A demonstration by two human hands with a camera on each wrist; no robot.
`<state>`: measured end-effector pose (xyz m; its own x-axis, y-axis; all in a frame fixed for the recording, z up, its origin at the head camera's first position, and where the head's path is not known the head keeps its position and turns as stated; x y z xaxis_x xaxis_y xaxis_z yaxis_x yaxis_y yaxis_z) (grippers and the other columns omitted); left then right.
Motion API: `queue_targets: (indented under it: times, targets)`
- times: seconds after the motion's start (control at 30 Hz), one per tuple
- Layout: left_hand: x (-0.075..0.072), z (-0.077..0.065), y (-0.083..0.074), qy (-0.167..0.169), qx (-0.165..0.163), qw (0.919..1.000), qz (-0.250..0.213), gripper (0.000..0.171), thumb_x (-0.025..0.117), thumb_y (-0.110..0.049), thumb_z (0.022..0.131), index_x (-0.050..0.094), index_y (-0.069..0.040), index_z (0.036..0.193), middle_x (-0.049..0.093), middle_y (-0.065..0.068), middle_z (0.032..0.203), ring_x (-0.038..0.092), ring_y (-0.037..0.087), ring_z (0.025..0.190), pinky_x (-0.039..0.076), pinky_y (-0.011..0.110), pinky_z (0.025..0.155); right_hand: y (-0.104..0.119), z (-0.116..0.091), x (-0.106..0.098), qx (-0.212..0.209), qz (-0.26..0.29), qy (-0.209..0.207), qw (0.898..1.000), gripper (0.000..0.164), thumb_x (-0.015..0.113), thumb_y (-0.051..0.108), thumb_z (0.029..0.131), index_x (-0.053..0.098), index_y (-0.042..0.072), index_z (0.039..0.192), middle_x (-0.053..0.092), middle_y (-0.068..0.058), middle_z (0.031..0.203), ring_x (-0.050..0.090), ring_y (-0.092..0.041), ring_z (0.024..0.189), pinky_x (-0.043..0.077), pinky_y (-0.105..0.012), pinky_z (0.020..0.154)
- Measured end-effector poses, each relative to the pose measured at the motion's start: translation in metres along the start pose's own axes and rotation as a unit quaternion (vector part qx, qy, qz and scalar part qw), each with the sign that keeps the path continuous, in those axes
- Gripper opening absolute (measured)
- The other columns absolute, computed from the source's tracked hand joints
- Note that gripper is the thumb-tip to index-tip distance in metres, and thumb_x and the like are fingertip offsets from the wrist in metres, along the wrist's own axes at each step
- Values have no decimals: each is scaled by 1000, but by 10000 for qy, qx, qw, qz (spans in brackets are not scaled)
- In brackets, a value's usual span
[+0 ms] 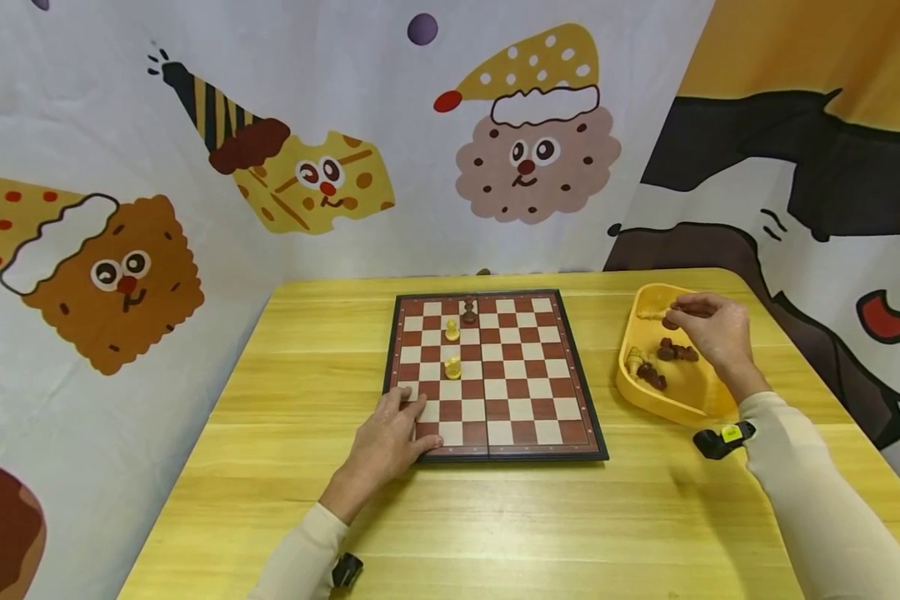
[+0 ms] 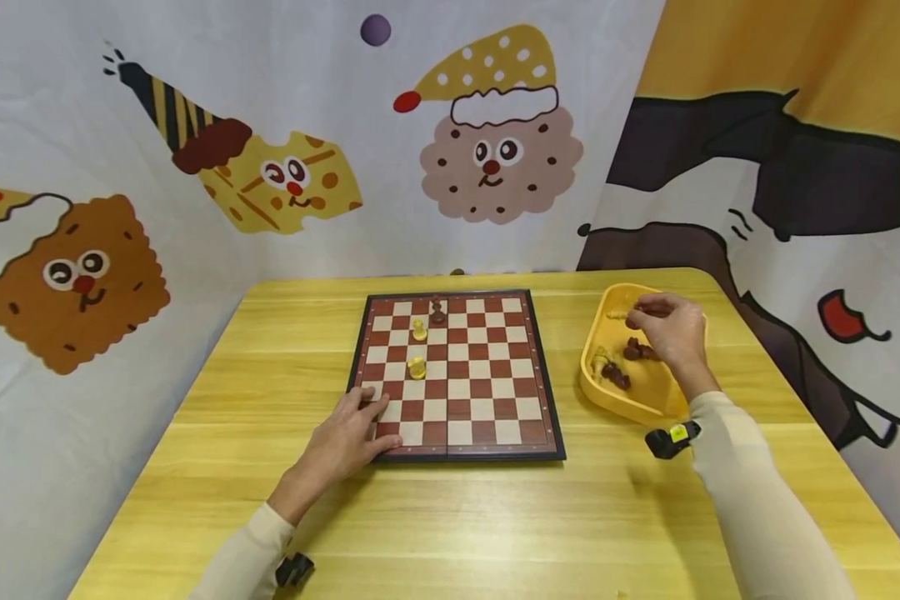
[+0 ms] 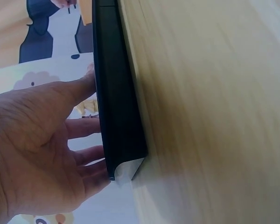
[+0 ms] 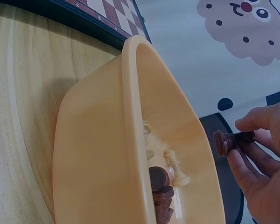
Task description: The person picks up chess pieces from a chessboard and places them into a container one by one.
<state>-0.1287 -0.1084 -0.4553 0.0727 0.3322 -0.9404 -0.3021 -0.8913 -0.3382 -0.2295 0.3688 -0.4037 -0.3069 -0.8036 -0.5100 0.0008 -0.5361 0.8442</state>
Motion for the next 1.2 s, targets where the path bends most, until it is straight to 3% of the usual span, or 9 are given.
queue_targets:
  times: [0.27,0.5,0.6,0.73,0.83,0.93,1.2]
  targets:
    - [0,-1,1,5,-22,10000,-60,72,76,-47,90,58,0,142,45,20,145,45,35,131,53,52,94,1,0,3,-19,-163,289,9994,40,71,20,97,64,-6,128,72,9,93,67,4,78,51,-12,66]
    - [1,-2,1,3,-116,9999,-91,72,77,-46,90,58,0,142,44,20,145,45,35,131,53,52,93,4,-2,4,144,-198,436,9987,42,70,24,98,64,-4,128,67,18,89,64,6,76,56,-21,61]
    - [2,-3,1,-25,-114,9999,-117,72,78,-45,89,59,0,142,45,20,145,46,35,130,53,52,94,3,-4,4,267,-493,425,9975,45,67,33,99,64,-2,128,70,6,100,61,0,82,54,-19,62]
    - [3,-4,1,-42,-126,9998,-158,71,78,-45,89,59,-1,141,45,21,144,46,35,129,53,52,94,-1,-7,1,372,-834,343,9952,55,59,44,101,63,-2,130,62,-21,124,56,-20,99,47,-18,67]
    - [3,-4,2,-29,-146,9998,-146,72,78,-45,89,59,-1,142,45,21,145,46,35,130,53,52,93,-3,-10,-2,424,-779,415,9952,60,55,47,102,60,-4,133,58,-23,128,54,-27,105,46,-25,74]
    - [2,-4,3,-17,-139,9998,-109,72,78,-45,89,59,-1,142,45,21,144,46,35,130,53,52,93,-3,-16,-3,413,-711,495,9954,60,55,48,103,60,-4,133,60,-18,127,54,-19,105,45,-26,77]
    - [1,-1,2,-44,-72,9999,-119,72,78,-45,88,59,0,142,46,20,144,46,35,128,52,51,94,6,-30,6,-38,158,517,9985,49,62,35,102,62,-8,127,60,19,100,60,4,86,53,-15,66]
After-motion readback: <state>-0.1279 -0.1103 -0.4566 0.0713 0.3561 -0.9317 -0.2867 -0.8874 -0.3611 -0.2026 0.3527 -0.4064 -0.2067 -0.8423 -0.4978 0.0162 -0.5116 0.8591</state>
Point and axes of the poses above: each hand's wrist, its own z-axis towards the middle knuckle, its own x-axis out of the palm, y = z × x, the point moved 3 cm from there along z, towards the middle knuckle
